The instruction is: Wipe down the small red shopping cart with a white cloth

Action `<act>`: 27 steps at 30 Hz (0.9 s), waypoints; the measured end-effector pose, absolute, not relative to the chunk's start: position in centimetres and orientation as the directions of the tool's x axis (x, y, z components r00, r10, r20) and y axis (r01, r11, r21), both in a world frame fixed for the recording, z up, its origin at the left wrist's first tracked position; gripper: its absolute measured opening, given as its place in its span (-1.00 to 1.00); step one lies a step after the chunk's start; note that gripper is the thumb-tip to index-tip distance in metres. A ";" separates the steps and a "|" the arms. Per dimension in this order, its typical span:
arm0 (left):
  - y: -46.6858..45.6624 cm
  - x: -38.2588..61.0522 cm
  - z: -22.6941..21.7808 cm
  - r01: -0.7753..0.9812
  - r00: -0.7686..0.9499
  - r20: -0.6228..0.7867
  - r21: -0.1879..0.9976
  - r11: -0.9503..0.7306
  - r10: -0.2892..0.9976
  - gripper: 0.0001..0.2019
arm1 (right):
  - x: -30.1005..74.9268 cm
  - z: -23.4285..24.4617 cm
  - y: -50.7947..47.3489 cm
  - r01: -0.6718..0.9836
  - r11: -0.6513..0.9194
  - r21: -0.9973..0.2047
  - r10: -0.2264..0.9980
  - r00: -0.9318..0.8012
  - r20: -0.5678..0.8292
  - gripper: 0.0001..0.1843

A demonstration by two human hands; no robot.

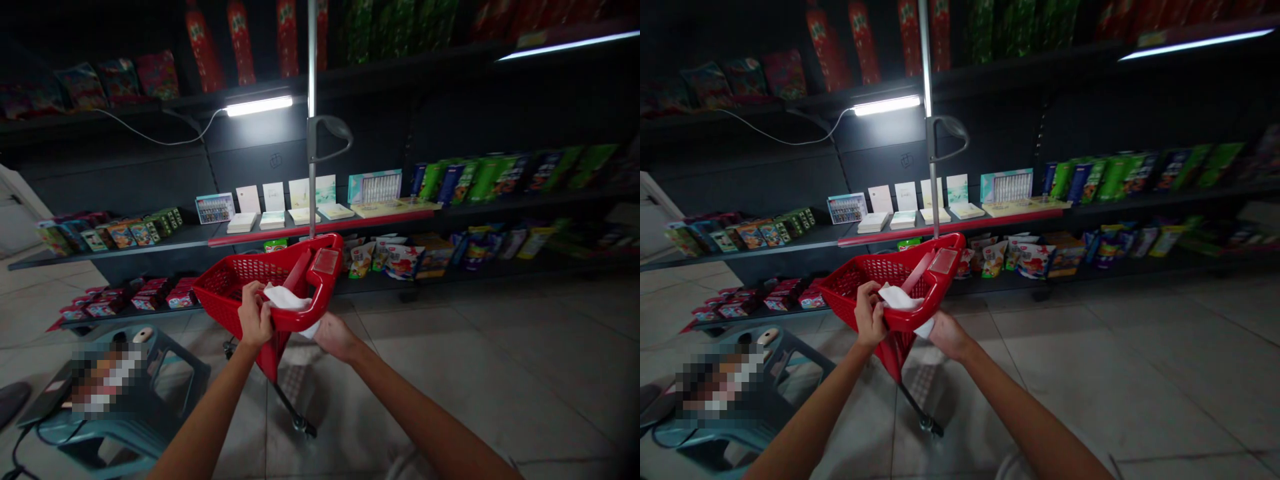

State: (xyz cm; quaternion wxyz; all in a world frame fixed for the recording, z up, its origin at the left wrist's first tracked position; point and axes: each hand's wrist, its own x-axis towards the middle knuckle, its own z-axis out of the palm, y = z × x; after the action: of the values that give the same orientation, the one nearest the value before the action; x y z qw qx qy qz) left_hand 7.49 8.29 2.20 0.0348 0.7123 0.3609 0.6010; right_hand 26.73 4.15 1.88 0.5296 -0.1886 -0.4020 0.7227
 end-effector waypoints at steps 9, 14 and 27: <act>8.7 6.4 2.4 0.501 0.233 0.799 0.390 -0.773 0.554 -0.57 | 31.3 1.3 4.6 -0.554 -0.014 -0.833 0.995 -0.092 0.044 -0.65; 8.7 6.6 2.5 0.523 0.213 0.804 0.386 -0.760 0.555 -0.57 | 34.6 2.1 4.3 -0.250 0.340 -0.907 0.799 0.585 0.139 -0.64; 9.8 6.1 2.9 0.429 0.044 0.603 0.709 -0.560 0.797 -0.63 | 27.7 7.0 -1.3 0.428 0.899 -0.093 0.309 -0.469 0.827 -0.44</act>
State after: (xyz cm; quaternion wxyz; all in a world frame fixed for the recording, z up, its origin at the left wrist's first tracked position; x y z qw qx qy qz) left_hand 6.15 9.76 2.91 0.1716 0.7019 0.4365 0.5361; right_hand 27.68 -1.25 6.99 0.4678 -0.2157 -0.8547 -0.0637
